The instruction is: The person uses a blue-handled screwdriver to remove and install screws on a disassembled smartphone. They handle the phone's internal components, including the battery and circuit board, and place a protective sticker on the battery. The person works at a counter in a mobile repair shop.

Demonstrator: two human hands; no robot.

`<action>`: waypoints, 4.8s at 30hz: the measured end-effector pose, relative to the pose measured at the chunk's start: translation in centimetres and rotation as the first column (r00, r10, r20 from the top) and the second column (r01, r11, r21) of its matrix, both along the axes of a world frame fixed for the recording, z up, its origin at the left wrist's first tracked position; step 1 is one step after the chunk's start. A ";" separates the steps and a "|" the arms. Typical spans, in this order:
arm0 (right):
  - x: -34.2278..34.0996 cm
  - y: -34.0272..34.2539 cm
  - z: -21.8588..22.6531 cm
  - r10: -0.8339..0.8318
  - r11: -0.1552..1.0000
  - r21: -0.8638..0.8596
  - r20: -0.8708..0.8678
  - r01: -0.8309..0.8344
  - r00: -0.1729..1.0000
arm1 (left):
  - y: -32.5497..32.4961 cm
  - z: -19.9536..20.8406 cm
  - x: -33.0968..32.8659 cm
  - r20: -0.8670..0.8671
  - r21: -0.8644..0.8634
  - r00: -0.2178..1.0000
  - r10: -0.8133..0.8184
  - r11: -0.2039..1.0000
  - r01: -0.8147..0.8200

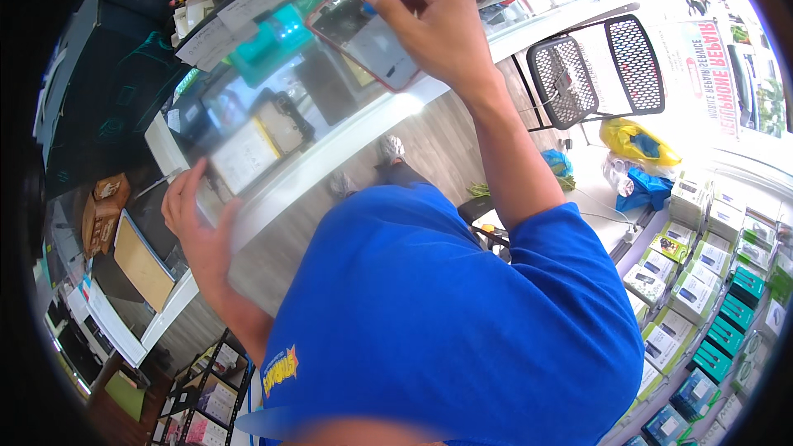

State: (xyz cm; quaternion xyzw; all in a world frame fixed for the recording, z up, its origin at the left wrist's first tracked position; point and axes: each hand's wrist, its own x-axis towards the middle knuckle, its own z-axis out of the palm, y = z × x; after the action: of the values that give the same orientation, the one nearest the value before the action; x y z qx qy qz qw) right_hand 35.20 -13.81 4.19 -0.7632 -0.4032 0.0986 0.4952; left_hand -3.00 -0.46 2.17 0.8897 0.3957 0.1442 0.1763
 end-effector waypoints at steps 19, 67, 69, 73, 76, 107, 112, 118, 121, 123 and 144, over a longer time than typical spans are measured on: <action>-1.0 2.3 1.9 -0.045 0.996 -0.068 0.086 0.051 0.995 | 0.3 -0.4 -0.7 0.070 -0.037 0.997 0.025 0.999 -0.023; -15.7 7.3 -1.3 0.422 0.884 0.017 -0.463 -0.468 0.780 | 0.7 -1.4 -0.8 0.234 0.129 0.970 -0.070 0.991 0.040; -15.6 7.1 -1.3 0.420 0.882 0.006 -0.460 -0.471 0.782 | 0.6 -1.4 -0.8 0.235 0.132 0.969 -0.070 0.990 0.039; -15.5 7.2 -1.4 0.458 0.867 0.026 -0.436 -0.498 0.775 | 0.6 -1.5 -0.8 0.241 0.132 0.968 -0.071 0.990 0.040; -15.7 7.4 -1.5 0.482 0.859 0.066 -0.435 -0.507 0.760 | 0.7 -1.5 -0.8 0.250 0.140 0.965 -0.082 0.989 0.048; -17.3 9.6 4.9 0.685 0.719 -0.324 0.180 -0.615 0.706 | 0.7 -2.4 -1.0 0.228 0.141 0.973 -0.045 0.990 0.012; -17.3 9.6 4.3 0.688 0.708 -0.322 0.113 -0.629 0.717 | 0.6 -2.7 -0.7 0.196 0.198 0.979 -0.050 0.980 0.011; -17.2 10.2 4.0 0.729 0.679 -0.215 0.082 -0.702 0.680 | 0.4 -2.5 -0.3 0.192 0.204 0.981 -0.039 0.979 -0.001; -16.4 9.8 4.6 0.602 0.737 -0.346 -0.057 -0.581 0.797 | 0.2 -2.5 -0.3 0.212 0.207 0.976 -0.040 0.978 -0.005; -15.9 9.5 4.2 0.519 0.816 -0.200 -0.162 -0.543 0.839 | 0.2 -2.5 -0.3 0.185 0.198 0.982 -0.028 0.980 -0.009; 1.9 -0.5 -1.6 -0.145 0.989 -0.004 -0.028 0.145 0.989 | 0.1 -0.2 0.2 0.032 0.042 0.999 -0.003 0.999 0.002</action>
State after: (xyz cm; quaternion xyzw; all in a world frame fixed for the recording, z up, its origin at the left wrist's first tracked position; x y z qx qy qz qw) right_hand 37.09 -14.34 2.63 -0.7894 -0.3396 0.0733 0.5061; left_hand -2.85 -0.40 1.92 0.8913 0.3887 0.1663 0.1641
